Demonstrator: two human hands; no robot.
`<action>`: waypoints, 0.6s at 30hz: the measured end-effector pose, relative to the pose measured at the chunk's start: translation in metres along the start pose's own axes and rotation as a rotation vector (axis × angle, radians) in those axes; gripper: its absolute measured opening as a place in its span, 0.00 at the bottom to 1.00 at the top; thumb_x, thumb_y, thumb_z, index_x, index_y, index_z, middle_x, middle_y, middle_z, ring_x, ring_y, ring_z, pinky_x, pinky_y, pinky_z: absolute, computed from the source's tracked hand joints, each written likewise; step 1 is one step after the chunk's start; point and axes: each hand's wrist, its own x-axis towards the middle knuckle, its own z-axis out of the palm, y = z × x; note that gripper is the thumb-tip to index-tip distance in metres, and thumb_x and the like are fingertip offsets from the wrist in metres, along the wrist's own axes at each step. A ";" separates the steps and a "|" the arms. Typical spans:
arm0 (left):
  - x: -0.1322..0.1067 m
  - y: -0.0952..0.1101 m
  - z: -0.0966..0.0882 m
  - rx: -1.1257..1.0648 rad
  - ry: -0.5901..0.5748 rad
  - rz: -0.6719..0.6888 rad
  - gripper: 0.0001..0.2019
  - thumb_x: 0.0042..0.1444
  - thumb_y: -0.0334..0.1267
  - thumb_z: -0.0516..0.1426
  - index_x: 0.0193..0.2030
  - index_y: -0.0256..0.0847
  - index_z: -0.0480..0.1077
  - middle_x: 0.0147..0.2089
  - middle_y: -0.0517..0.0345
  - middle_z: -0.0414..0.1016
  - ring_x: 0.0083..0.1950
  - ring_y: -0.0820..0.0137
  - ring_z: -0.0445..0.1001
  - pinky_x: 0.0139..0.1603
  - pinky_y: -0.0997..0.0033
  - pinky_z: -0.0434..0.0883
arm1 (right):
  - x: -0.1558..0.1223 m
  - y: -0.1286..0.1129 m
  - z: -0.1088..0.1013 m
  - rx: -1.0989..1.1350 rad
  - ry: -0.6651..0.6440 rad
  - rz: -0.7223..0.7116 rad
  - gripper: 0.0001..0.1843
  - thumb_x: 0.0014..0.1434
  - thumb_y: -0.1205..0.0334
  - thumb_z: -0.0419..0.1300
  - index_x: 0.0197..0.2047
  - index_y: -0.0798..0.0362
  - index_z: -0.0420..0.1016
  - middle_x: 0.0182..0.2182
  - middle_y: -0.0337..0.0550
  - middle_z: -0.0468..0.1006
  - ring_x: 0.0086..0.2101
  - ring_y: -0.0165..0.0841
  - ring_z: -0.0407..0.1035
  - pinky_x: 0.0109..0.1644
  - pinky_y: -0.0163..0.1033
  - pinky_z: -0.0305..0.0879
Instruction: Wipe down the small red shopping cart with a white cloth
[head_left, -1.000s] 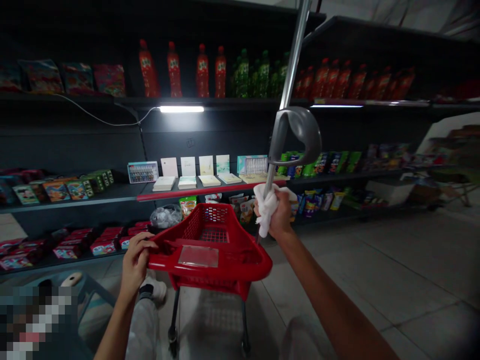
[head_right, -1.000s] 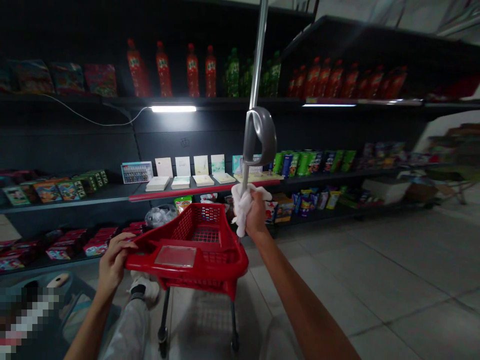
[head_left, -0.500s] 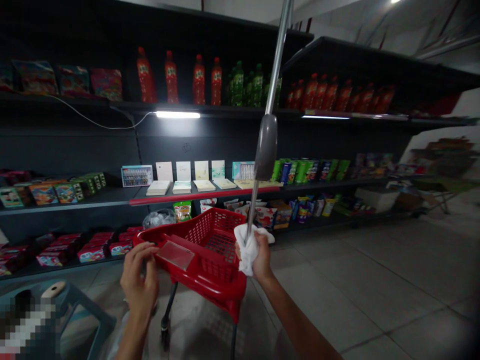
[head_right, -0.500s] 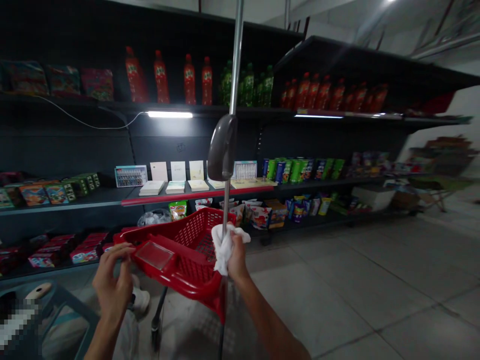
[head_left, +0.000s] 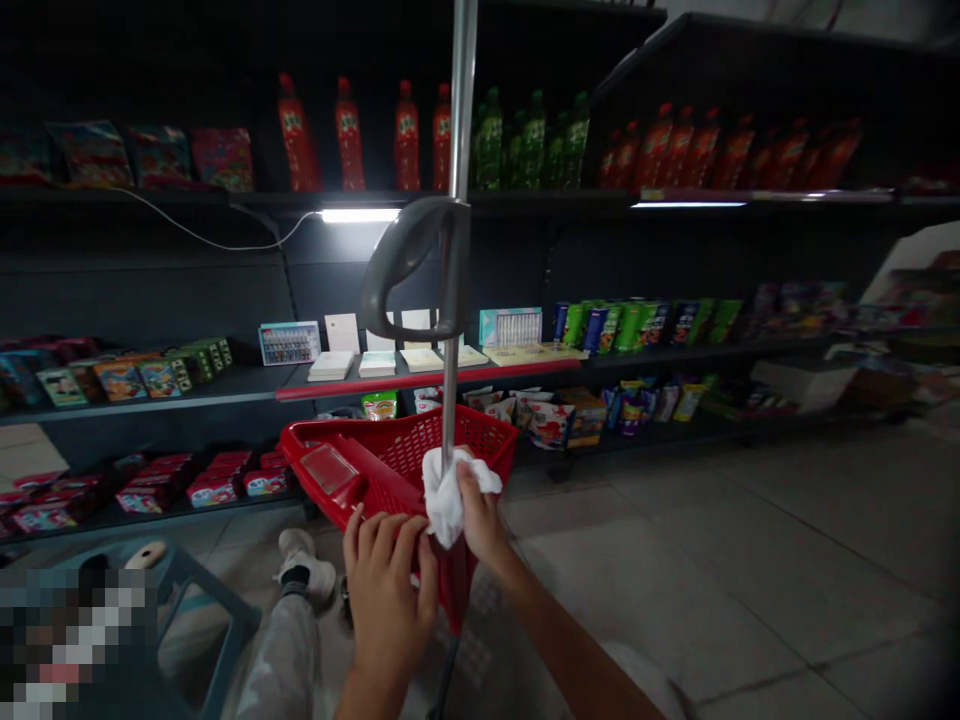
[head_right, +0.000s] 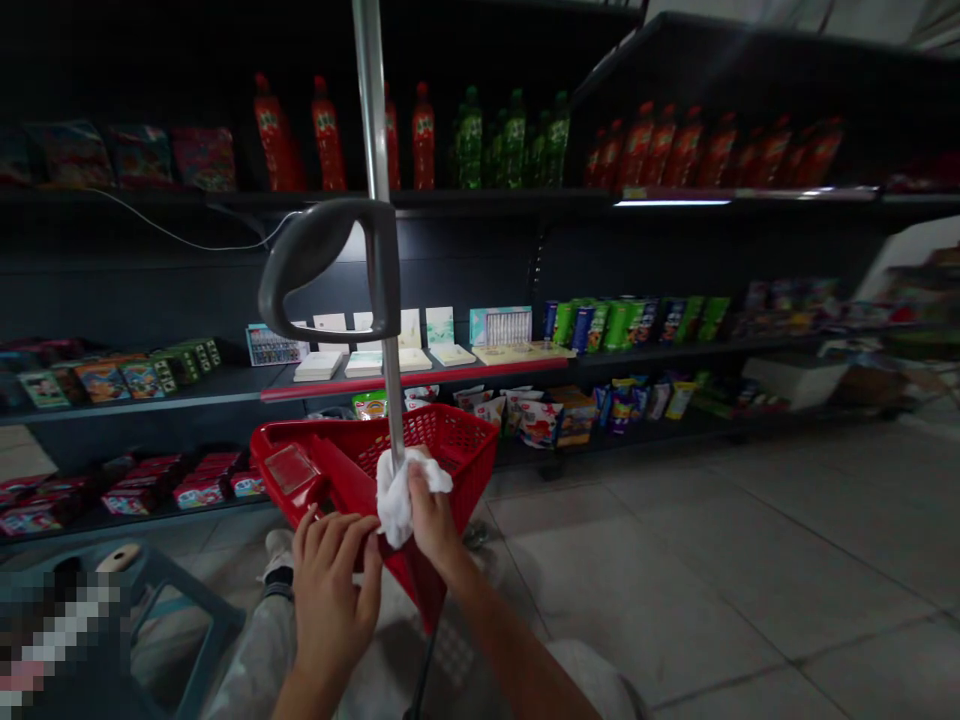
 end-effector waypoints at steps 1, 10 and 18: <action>-0.002 -0.006 0.002 0.011 0.022 -0.010 0.12 0.61 0.31 0.58 0.49 0.48 0.75 0.45 0.52 0.78 0.51 0.55 0.72 0.70 0.37 0.57 | 0.000 -0.003 0.002 -0.029 -0.012 -0.031 0.28 0.69 0.32 0.46 0.46 0.47 0.71 0.37 0.43 0.77 0.38 0.35 0.73 0.47 0.38 0.75; -0.013 -0.060 0.013 0.086 0.201 -0.130 0.11 0.66 0.32 0.52 0.49 0.44 0.74 0.59 0.45 0.67 0.68 0.53 0.61 0.75 0.34 0.50 | -0.004 0.017 0.014 -0.291 -0.280 -0.343 0.17 0.69 0.62 0.56 0.60 0.49 0.69 0.52 0.49 0.78 0.52 0.35 0.74 0.60 0.44 0.71; -0.004 -0.104 0.013 0.195 0.249 -0.170 0.11 0.69 0.33 0.50 0.48 0.43 0.74 0.61 0.44 0.69 0.70 0.54 0.59 0.71 0.44 0.59 | 0.014 0.070 -0.012 -0.629 -0.359 -0.339 0.29 0.63 0.74 0.54 0.66 0.51 0.68 0.59 0.52 0.76 0.60 0.38 0.70 0.66 0.46 0.66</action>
